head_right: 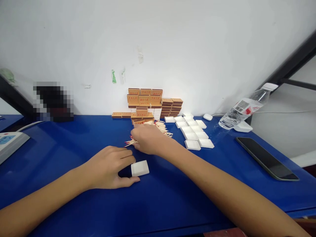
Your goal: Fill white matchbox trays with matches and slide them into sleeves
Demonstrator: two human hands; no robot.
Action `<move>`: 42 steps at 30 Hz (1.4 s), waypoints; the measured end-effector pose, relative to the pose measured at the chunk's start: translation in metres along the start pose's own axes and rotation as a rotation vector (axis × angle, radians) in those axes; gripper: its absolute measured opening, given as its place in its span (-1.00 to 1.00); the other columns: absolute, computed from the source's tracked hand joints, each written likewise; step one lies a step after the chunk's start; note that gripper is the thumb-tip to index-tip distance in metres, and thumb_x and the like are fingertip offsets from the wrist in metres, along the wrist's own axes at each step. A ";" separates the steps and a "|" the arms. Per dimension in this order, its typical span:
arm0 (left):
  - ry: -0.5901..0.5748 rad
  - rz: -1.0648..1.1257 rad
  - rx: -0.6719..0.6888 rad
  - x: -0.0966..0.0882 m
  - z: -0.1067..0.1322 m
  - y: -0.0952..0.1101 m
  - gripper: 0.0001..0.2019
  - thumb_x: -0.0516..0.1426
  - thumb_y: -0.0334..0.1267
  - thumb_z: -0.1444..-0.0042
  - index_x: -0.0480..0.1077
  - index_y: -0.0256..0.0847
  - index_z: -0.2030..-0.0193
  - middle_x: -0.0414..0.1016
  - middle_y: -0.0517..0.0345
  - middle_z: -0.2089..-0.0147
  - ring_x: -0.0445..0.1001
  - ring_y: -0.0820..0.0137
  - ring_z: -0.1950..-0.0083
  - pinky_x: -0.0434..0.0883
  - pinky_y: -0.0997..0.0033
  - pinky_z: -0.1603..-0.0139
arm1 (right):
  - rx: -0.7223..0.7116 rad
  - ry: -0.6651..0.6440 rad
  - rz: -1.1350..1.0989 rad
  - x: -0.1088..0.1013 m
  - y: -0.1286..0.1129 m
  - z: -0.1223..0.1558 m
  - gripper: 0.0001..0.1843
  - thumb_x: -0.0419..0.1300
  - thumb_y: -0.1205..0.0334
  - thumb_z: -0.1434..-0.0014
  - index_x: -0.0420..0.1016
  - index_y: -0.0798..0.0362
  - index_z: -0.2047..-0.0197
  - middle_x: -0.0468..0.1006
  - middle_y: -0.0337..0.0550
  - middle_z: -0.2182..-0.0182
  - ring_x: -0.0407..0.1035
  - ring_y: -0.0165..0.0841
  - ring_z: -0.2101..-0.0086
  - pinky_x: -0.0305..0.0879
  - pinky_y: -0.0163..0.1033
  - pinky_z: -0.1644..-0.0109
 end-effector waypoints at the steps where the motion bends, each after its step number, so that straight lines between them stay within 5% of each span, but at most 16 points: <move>1: 0.002 -0.005 0.000 0.000 0.000 0.000 -0.64 0.28 0.06 -0.25 0.48 -0.20 0.37 0.50 0.18 0.41 0.53 0.30 0.40 0.32 0.23 0.41 | 0.000 -0.005 0.008 0.000 -0.001 0.000 -0.85 0.25 0.21 -0.32 0.58 0.12 0.16 0.61 0.01 0.16 0.52 -0.20 0.24 0.19 -0.18 0.31; 20: -0.007 0.000 -0.029 0.005 0.002 -0.006 -0.65 0.25 0.05 -0.28 0.49 -0.21 0.35 0.52 0.17 0.41 0.56 0.29 0.38 0.35 0.24 0.39 | -0.058 -0.021 0.134 0.007 -0.007 -0.008 -0.78 0.15 0.40 -0.35 0.63 0.14 0.08 0.61 0.09 0.09 0.56 -0.16 0.19 0.31 -0.19 0.27; 25: 0.014 0.005 -0.064 0.005 0.003 -0.012 -0.67 0.21 0.03 -0.35 0.51 -0.20 0.27 0.54 0.19 0.37 0.56 0.31 0.37 0.34 0.25 0.39 | -0.007 -0.035 0.108 -0.010 0.007 0.011 -0.78 0.14 0.34 -0.42 0.62 0.19 0.11 0.62 0.10 0.11 0.54 -0.17 0.16 0.26 -0.20 0.22; 33: 0.063 0.056 -0.222 0.003 -0.001 -0.019 -0.71 0.27 0.02 -0.29 0.54 -0.19 0.22 0.55 0.22 0.40 0.49 0.39 0.45 0.27 0.35 0.43 | -0.020 0.168 -0.193 -0.006 0.035 0.067 -0.93 0.22 0.33 -0.37 0.53 0.07 0.20 0.55 -0.12 0.21 0.42 -0.33 0.30 0.19 -0.25 0.26; 42: 0.060 0.015 -0.248 0.005 -0.001 -0.016 -0.71 0.27 0.01 -0.28 0.53 -0.19 0.22 0.55 0.20 0.39 0.50 0.37 0.43 0.28 0.34 0.42 | -0.137 0.076 0.049 -0.003 -0.013 0.072 -0.88 0.21 0.41 -0.36 0.57 0.09 0.22 0.57 -0.06 0.21 0.43 -0.30 0.35 0.10 -0.17 0.37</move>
Point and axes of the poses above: each hand's wrist, its own z-axis away from the middle knuckle, its own x-axis out of the palm, y = z × x, the point moved 4 cm from there along -z, towards the middle knuckle
